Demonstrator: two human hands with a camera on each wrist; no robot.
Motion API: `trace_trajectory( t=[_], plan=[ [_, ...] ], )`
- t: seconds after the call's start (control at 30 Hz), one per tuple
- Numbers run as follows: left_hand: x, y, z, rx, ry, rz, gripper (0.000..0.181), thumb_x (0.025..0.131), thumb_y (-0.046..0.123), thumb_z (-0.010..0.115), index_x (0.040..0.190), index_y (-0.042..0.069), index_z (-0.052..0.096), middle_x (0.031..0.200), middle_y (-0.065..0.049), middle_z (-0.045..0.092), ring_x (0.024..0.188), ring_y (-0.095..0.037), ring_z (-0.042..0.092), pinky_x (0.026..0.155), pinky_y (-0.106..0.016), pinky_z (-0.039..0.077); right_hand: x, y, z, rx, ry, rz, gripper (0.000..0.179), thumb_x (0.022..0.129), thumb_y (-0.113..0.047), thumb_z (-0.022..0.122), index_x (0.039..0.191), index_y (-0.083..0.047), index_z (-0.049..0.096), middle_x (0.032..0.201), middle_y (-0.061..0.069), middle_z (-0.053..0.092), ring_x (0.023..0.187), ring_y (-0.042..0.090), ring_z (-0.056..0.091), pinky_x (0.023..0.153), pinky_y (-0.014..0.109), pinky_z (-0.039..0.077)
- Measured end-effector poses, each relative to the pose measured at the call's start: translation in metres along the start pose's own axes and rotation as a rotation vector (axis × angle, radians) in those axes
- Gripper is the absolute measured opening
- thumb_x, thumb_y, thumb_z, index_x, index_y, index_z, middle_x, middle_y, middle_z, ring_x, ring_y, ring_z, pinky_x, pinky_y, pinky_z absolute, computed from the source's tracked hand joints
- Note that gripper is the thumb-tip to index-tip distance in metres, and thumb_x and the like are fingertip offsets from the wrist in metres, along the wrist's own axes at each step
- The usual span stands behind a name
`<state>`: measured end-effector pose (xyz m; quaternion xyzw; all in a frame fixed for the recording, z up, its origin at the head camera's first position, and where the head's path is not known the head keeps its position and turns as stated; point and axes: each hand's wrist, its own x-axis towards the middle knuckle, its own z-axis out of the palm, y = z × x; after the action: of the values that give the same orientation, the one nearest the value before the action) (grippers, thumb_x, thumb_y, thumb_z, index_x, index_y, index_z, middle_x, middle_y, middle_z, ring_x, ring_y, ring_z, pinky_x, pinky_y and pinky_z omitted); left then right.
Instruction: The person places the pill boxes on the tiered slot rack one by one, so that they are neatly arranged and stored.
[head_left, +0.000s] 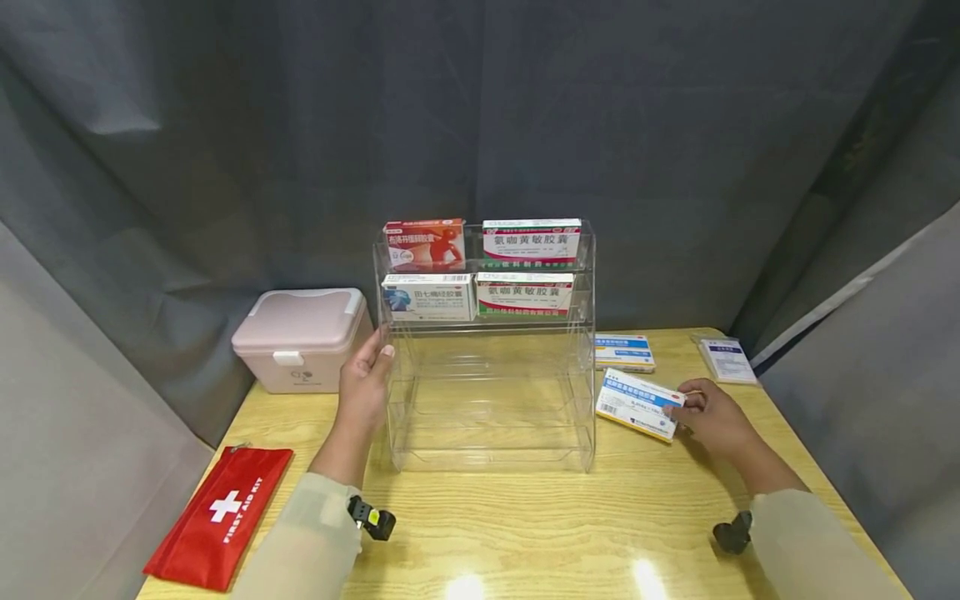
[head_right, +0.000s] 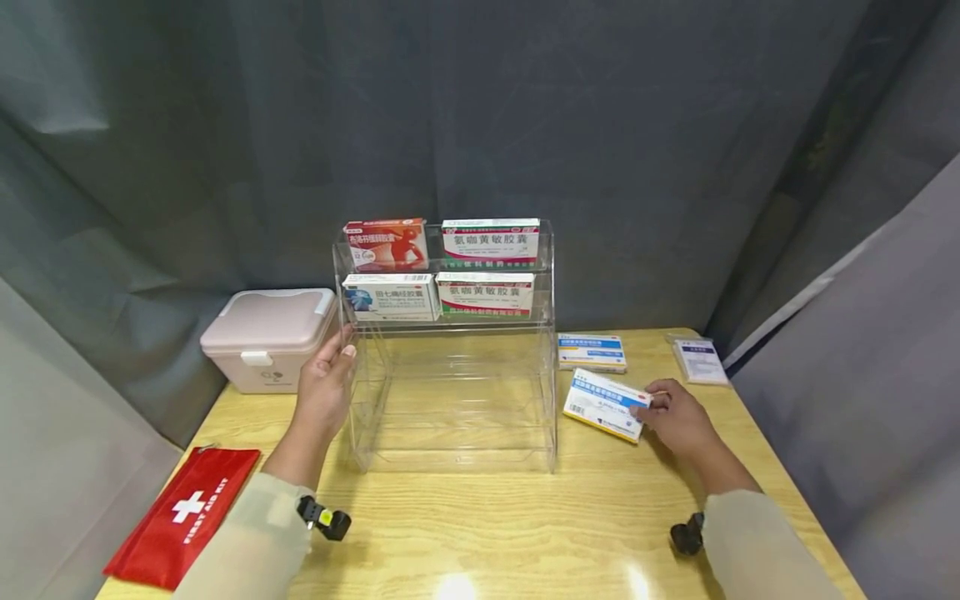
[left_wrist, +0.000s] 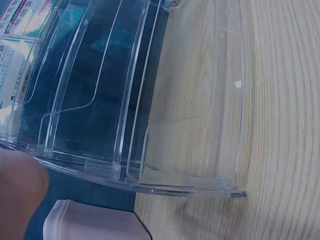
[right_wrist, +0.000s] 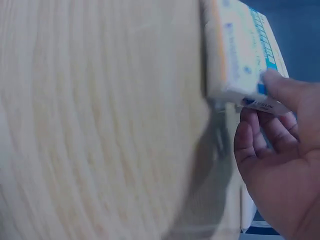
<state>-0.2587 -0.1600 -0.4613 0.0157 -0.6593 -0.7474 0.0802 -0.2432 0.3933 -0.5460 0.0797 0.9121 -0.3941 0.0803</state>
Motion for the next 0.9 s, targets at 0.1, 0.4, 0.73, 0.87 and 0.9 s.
trace_trajectory(
  t=[0.1, 0.4, 0.73, 0.87, 0.9],
  plan=[
    [0.0, -0.001, 0.0, 0.01, -0.003, -0.001, 0.052, 0.115, 0.012, 0.053, 0.166, 0.01, 0.044, 0.176, -0.002, 0.039, 0.166, -0.023, 0.03, 0.138, -0.04, 0.026, -0.011, -0.007, -0.007, 0.079, 0.059, 0.017, 0.063, 0.112, -0.037, 0.063, 0.157, 0.002, 0.045, 0.13, 0.019, 0.06, 0.106, 0.023, 0.062, 0.075, 0.024, 0.056],
    [-0.001, -0.001, -0.001, 0.023, -0.01, 0.001, 0.052, 0.115, 0.014, 0.053, 0.166, 0.012, 0.044, 0.177, -0.001, 0.038, 0.166, -0.023, 0.029, 0.139, -0.042, 0.025, -0.044, -0.071, -0.032, 0.94, 0.255, -0.195, 0.032, 0.108, -0.018, 0.069, 0.137, -0.004, 0.065, 0.106, -0.01, 0.076, 0.093, 0.0, 0.072, 0.082, 0.012, 0.062],
    [-0.001, 0.001, 0.0, 0.004, -0.011, -0.005, 0.052, 0.115, 0.012, 0.053, 0.166, 0.011, 0.045, 0.176, -0.002, 0.04, 0.167, -0.024, 0.029, 0.139, -0.041, 0.026, -0.086, -0.175, -0.026, 1.031, 0.304, -0.477, 0.028, 0.103, -0.004, 0.074, 0.13, -0.002, 0.074, 0.112, -0.002, 0.08, 0.098, 0.009, 0.073, 0.089, 0.013, 0.062],
    [-0.001, 0.001, 0.0, 0.007, -0.013, -0.01, 0.051, 0.115, 0.013, 0.053, 0.166, 0.012, 0.046, 0.176, -0.001, 0.039, 0.166, -0.023, 0.029, 0.138, -0.041, 0.026, -0.089, -0.205, -0.012, 0.658, 0.38, -0.545, 0.034, 0.104, -0.008, 0.074, 0.138, -0.003, 0.072, 0.112, -0.012, 0.078, 0.096, 0.002, 0.071, 0.081, 0.009, 0.059],
    [-0.001, 0.001, -0.001, 0.007, -0.013, -0.012, 0.051, 0.115, 0.013, 0.053, 0.166, 0.013, 0.046, 0.177, -0.001, 0.039, 0.166, -0.023, 0.029, 0.138, -0.041, 0.026, -0.089, -0.212, -0.008, 0.582, 0.398, -0.559, 0.034, 0.104, -0.009, 0.074, 0.138, -0.003, 0.072, 0.112, -0.011, 0.079, 0.094, 0.0, 0.071, 0.078, 0.009, 0.059]
  ],
)
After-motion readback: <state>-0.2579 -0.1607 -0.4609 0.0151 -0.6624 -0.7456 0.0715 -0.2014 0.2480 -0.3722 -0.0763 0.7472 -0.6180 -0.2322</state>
